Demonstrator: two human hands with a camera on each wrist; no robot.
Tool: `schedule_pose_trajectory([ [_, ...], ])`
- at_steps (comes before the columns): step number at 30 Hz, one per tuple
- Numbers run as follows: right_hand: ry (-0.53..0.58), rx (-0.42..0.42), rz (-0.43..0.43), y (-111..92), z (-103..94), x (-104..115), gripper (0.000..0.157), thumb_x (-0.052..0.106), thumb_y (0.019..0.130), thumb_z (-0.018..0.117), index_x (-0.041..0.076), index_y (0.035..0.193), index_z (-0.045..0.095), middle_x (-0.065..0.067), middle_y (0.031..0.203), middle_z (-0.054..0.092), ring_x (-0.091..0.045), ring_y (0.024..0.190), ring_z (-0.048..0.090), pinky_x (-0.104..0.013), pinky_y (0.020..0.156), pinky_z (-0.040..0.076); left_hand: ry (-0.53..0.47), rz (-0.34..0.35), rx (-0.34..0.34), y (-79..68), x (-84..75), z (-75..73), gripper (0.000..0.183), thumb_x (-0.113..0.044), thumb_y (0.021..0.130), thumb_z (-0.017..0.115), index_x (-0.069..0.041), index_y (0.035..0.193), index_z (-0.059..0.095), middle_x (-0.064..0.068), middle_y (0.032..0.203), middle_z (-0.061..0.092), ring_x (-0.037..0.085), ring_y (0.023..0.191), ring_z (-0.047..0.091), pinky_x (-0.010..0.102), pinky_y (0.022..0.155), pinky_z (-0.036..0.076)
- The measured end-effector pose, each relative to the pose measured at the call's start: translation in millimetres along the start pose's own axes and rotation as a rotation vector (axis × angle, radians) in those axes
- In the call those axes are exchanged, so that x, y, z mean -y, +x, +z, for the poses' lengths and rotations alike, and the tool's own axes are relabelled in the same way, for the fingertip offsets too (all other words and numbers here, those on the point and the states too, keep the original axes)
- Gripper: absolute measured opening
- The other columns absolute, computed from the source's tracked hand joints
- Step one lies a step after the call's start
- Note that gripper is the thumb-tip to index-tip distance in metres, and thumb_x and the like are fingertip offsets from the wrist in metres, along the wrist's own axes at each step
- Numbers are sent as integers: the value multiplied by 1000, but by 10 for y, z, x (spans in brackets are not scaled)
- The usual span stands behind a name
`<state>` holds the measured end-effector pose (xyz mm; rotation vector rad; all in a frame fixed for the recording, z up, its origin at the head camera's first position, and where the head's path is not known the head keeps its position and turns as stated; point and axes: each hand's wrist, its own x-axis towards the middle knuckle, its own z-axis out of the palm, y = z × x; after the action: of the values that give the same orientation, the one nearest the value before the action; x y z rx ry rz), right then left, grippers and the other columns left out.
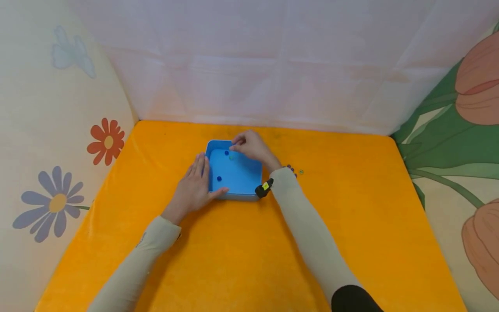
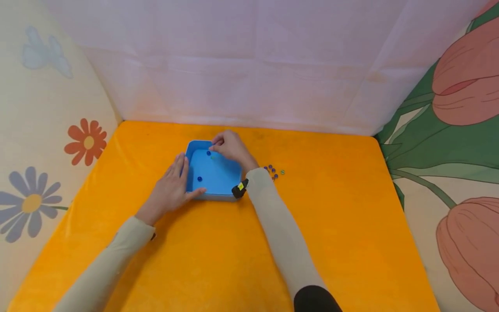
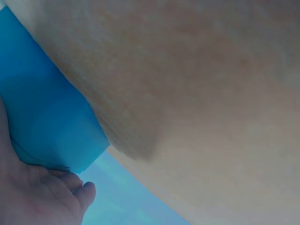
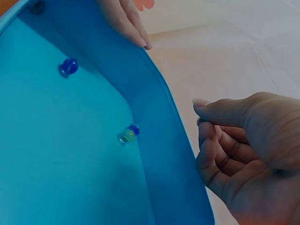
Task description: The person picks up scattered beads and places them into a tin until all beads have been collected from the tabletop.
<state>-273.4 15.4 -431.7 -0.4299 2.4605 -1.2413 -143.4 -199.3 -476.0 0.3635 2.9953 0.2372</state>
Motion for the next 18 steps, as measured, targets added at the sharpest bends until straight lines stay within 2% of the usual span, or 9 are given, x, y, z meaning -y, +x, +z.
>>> schedule_pose_trajectory([
  [5,16,-17,-20,-99,-73,-50,26,22,102,70,4,121,75,-10,107,72,-24,94,62,-31,83,56,-5,-6,1,-13,0,14,123,-80,92,53,8,165,6,28,176,4,44,165,11,56,132,21],
  [10,41,-26,-46,-283,-181,-185,27,23,101,72,3,119,75,-11,105,72,-24,91,62,-30,78,54,-4,-15,15,-24,4,21,124,-81,92,51,7,165,5,27,176,3,44,165,10,56,132,21],
  [18,64,-61,-33,-605,-410,-501,35,29,100,73,3,125,72,-11,111,71,-26,98,64,-38,87,57,-8,-10,-6,-15,-8,20,123,-82,92,51,7,166,6,26,176,4,44,165,11,57,132,21],
])
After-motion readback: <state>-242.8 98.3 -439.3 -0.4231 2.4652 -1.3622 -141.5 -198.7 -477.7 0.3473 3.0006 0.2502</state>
